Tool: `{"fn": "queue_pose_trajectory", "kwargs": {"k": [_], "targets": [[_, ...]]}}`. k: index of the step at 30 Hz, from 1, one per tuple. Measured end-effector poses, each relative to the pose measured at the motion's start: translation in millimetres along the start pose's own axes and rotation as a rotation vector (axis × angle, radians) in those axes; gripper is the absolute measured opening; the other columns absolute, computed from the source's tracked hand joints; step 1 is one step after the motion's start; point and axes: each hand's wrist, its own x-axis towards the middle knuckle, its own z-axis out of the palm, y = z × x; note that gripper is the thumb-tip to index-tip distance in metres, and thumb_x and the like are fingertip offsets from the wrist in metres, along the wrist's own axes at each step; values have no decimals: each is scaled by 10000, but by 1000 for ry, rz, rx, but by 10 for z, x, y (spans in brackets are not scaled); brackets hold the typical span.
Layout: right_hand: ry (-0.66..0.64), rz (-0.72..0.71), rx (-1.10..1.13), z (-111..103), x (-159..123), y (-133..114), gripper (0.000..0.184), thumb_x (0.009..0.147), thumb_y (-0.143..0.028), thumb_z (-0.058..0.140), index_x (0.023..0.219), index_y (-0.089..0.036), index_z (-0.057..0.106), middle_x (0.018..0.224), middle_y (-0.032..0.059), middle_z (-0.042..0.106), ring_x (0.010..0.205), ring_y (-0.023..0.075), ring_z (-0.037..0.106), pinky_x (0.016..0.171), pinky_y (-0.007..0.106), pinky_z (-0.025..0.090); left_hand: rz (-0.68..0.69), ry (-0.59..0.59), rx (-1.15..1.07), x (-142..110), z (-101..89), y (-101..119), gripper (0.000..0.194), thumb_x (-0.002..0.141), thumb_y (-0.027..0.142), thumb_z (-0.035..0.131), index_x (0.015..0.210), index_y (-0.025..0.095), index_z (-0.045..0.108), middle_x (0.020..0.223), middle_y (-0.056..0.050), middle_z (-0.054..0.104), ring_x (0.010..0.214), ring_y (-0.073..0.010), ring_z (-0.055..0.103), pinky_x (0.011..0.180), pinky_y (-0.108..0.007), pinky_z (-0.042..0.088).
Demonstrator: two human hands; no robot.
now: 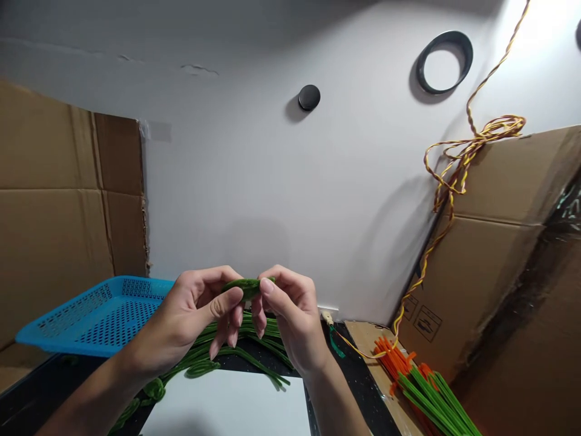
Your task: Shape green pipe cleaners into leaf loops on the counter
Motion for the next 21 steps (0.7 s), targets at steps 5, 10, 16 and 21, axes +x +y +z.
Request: {"fn": "queue_pose_trajectory", "kwargs": {"k": [5,10,16,21], "targets": [[-34,204,267,54,13,-6,276,925,-358,724,753,-165,630,564,-27,563,405,73,453,385,177,399,23,6,-11,-8,11,0,237,970,348,726,923,119,689,714,-38,694,549,-119,662,440,-168,499],[32,148,227,103,48,18,307,979,-418,661,797,-174,624,600,-29,556,428,79,464,393,179,399,8,50,-60,29,-17,-31,282,1002,385,672,887,128,671,746,-30,678,539,-113,654,416,-170,495],[158,-114,16,39,55,-3,300,1031,-475,597,969,-196,685,689,-15,590,538,106,535,476,214,474,-6,85,-110,52,-12,-21,298,986,393,692,837,141,639,695,-7,651,492,-96,625,395,-154,470],[64,-166,-166,-13,12,-62,237,1012,-381,680,894,-177,714,720,13,634,630,107,574,540,198,495,-1,83,-65,21,25,16,279,975,387,710,879,126,688,697,-19,653,534,-99,619,407,-149,468]]}}
